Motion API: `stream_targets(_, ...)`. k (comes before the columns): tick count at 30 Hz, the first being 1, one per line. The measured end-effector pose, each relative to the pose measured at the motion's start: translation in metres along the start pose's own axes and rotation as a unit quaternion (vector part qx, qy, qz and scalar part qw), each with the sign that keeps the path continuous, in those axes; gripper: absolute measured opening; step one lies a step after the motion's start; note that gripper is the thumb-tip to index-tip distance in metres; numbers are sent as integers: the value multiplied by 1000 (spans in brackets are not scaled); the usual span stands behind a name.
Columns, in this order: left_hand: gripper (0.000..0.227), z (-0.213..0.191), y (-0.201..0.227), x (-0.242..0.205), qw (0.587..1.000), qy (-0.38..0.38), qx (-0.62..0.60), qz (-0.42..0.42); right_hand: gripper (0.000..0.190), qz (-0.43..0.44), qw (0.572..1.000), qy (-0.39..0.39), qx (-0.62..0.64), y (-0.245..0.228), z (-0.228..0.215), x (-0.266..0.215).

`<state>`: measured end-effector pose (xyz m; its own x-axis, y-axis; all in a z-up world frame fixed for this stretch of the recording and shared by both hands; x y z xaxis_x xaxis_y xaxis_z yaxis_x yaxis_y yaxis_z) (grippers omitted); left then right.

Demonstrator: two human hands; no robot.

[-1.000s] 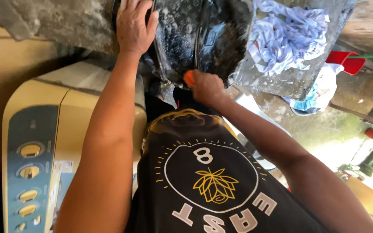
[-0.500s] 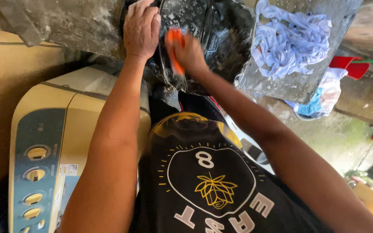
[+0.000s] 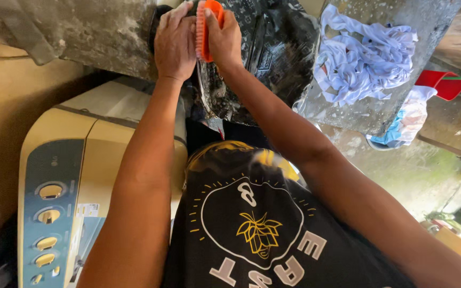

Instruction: The person scrubs the exterior and interior surfaces of a black patterned bag using a brush and white foam, periodically dipping the brush into a container, and wipes the surfaces with a white cloth.

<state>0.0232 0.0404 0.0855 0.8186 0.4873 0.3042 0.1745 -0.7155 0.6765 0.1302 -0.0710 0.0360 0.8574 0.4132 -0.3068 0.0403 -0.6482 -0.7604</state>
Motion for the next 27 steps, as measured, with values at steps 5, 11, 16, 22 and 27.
stream_targets(5,23,-2,0,1,1000,5,-10,13,35,-132,990,-42,-26,34,-7,-85)
stream_targets(11,22,0,2,3,1000,-8,12,5,36,49,998,-45,-9,40,19,27)
stream_targets(16,23,-1,1,6,1000,-7,-15,8,47,-189,977,-27,-95,43,4,-44)
stream_targets(22,21,5,-6,-1,1000,7,3,20,44,-203,952,-130,-191,35,-38,-94)
stream_targets(27,18,7,-6,-2,1000,10,13,26,37,-266,936,-51,-227,10,-60,-77)
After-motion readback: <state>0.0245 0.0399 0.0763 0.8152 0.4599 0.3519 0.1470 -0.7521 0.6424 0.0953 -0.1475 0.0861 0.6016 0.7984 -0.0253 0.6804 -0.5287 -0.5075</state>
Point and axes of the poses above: each hand's wrist, its own x-axis towards the middle knuckle, its own z-axis out of the palm, y = z × x, the point moved 4 cm from there along x, towards the middle knuckle, and after that the axes turned 4 degrees about -x, right-handed, at the moved point
